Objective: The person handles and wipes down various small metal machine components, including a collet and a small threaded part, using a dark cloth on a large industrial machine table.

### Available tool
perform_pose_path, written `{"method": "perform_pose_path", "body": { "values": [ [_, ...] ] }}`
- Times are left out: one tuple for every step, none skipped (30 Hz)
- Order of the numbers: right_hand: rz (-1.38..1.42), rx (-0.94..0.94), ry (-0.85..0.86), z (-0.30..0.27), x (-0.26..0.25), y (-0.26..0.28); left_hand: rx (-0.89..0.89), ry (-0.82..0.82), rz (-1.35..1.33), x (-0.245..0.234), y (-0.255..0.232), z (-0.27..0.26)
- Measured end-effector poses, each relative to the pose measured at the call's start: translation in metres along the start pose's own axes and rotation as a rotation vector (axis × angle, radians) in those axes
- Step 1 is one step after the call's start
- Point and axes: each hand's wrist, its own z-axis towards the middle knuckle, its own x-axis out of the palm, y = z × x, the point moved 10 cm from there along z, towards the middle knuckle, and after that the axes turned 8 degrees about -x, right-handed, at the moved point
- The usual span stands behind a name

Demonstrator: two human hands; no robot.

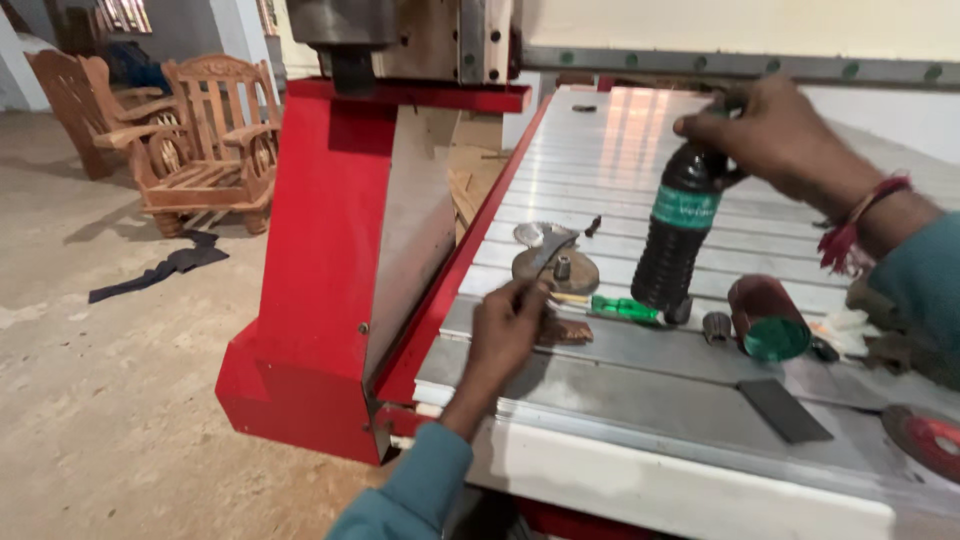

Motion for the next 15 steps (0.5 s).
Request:
{"method": "perform_pose_path", "body": {
  "values": [
    [-0.030, 0.034, -0.004, 0.002, 0.002, -0.008, -0.039, 0.063, -0.144, 0.011, 0.007, -0.003],
    [-0.006, 0.036, -0.016, 0.005, 0.005, -0.014, -0.079, 0.127, -0.287, 0.022, 0.012, -0.004],
    [0.018, 0.042, -0.025, 0.008, 0.009, -0.020, -0.123, 0.191, -0.430, 0.032, 0.016, -0.003],
    [0.042, 0.047, -0.035, 0.012, 0.011, -0.025, -0.109, 0.204, -0.421, 0.036, 0.015, -0.001],
    [0.029, 0.077, -0.040, 0.015, 0.013, -0.033, -0.105, 0.218, -0.411, 0.040, 0.016, -0.005],
    [0.015, 0.108, -0.046, 0.017, 0.015, -0.041, -0.100, 0.231, -0.401, 0.044, 0.017, -0.007],
    [0.003, 0.143, -0.047, 0.018, 0.018, -0.049, -0.094, 0.256, -0.427, 0.049, 0.018, -0.009],
    [-0.007, 0.153, -0.044, 0.020, 0.022, -0.055, -0.088, 0.281, -0.453, 0.054, 0.018, -0.012],
    [-0.016, 0.163, -0.042, 0.022, 0.027, -0.059, -0.082, 0.307, -0.478, 0.057, 0.019, -0.015],
    [-0.025, 0.174, -0.039, 0.023, 0.031, -0.064, -0.072, 0.317, -0.431, 0.059, 0.020, -0.019],
    [-0.063, 0.168, -0.010, 0.024, 0.037, -0.067, -0.059, 0.325, -0.384, 0.060, 0.020, -0.021],
    [-0.102, 0.163, 0.020, 0.025, 0.043, -0.070, -0.046, 0.334, -0.336, 0.062, 0.020, -0.022],
    [-0.142, 0.155, 0.050, 0.026, 0.048, -0.072, -0.066, 0.367, -0.394, 0.065, 0.022, -0.022],
    [-0.151, 0.153, 0.050, 0.026, 0.051, -0.075, -0.085, 0.399, -0.451, 0.067, 0.023, -0.022],
    [-0.160, 0.150, 0.050, 0.026, 0.056, -0.077, -0.104, 0.430, -0.509, 0.069, 0.025, -0.022]
  ]
}}
